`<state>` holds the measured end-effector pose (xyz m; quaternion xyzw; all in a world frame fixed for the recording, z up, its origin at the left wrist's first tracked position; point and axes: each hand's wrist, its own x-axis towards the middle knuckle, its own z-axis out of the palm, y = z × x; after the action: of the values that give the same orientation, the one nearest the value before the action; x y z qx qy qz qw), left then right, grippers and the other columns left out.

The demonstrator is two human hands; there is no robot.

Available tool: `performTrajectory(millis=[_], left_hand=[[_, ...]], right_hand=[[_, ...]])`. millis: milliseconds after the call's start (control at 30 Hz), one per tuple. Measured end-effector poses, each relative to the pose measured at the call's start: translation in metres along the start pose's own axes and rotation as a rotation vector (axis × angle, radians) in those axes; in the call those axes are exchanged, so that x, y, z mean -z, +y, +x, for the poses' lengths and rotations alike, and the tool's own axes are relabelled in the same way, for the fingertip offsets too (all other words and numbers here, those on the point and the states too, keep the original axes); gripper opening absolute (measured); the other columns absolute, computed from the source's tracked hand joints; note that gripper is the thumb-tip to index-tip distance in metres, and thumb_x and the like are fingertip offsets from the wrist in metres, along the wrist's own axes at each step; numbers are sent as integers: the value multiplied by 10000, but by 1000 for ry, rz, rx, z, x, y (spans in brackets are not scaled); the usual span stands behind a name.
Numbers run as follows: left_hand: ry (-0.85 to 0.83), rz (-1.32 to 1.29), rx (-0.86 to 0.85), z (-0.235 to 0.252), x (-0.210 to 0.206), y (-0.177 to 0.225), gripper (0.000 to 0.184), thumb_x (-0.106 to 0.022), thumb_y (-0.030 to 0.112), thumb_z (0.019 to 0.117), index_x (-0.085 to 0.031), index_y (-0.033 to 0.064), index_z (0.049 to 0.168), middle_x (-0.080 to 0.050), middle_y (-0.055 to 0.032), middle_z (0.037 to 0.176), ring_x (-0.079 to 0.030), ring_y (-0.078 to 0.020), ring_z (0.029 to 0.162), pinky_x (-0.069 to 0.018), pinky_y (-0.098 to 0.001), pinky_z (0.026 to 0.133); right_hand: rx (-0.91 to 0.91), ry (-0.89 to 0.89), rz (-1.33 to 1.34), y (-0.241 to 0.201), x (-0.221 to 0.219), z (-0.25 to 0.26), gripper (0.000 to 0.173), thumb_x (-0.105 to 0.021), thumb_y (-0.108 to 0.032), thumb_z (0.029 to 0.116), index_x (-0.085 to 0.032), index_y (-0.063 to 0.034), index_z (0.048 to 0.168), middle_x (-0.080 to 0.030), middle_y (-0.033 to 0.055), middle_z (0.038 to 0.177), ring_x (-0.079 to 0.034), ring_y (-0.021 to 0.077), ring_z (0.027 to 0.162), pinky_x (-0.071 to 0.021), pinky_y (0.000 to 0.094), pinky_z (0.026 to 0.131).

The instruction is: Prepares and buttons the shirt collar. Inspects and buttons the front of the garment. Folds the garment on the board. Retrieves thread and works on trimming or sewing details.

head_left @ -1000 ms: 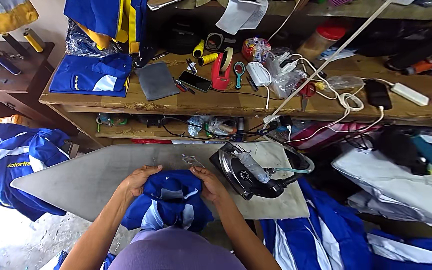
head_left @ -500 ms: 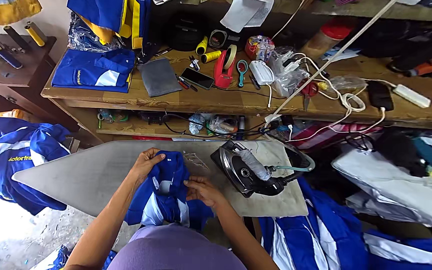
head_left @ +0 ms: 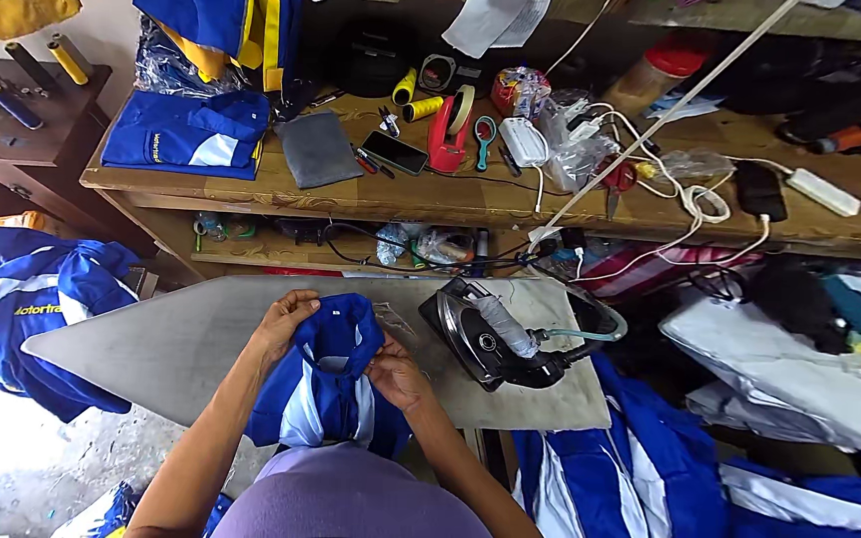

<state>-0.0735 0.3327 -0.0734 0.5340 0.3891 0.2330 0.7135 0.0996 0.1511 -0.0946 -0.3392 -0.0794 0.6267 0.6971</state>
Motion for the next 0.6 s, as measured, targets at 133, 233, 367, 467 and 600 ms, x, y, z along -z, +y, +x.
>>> performTrajectory(millis=[133, 233, 367, 467, 600], left_hand=[[31, 675, -317, -13, -9, 3, 457, -701, 481, 919, -742, 64, 1099, -682, -150, 1194, -597, -290, 1188, -470, -485, 1035], [-217, 1017, -301, -33, -29, 2, 500, -647, 574, 933, -757, 104, 1064, -729, -100, 1107, -651, -282, 1131, -412, -567, 1088], [-326, 1098, -348, -36, -32, -26, 269, -578, 295, 984, -727, 82, 1050, -699, -105, 1200, -611, -298, 1210, -362, -546, 1124], [-175, 803, -442, -33, -3, -22, 301, -594, 283, 1010, -743, 94, 1191, -622, -105, 1411, -529, -263, 1363, -396, -484, 1162], [127, 848, -255, -36, 51, -11, 289, -595, 251, 1006, -722, 27, 1137, -709, -151, 1141, -681, -249, 1078, -550, -435, 973]], right_hand=[[-31, 133, -2, 3, -2, 10, 328, -456, 159, 896, -622, -14, 1121, -717, 122, 1009, -708, 218, 912, -605, 415, 843], [-54, 174, -173, 7, 6, 17, 189, -549, 145, 905, -631, -15, 964, -700, 80, 900, -688, 172, 817, -609, 355, 777], [82, 221, -654, -4, 21, 26, 158, -596, 70, 934, -645, 77, 1084, -697, 139, 981, -704, 211, 883, -619, 397, 825], [175, 302, -985, -27, 38, 30, 273, -602, -7, 967, -617, 63, 1231, -682, 171, 1113, -698, 200, 959, -603, 360, 848], [16, 316, -1358, -50, 57, 22, 438, -636, -151, 998, -563, 7, 1400, -651, 204, 1292, -671, 253, 1139, -545, 395, 1000]])
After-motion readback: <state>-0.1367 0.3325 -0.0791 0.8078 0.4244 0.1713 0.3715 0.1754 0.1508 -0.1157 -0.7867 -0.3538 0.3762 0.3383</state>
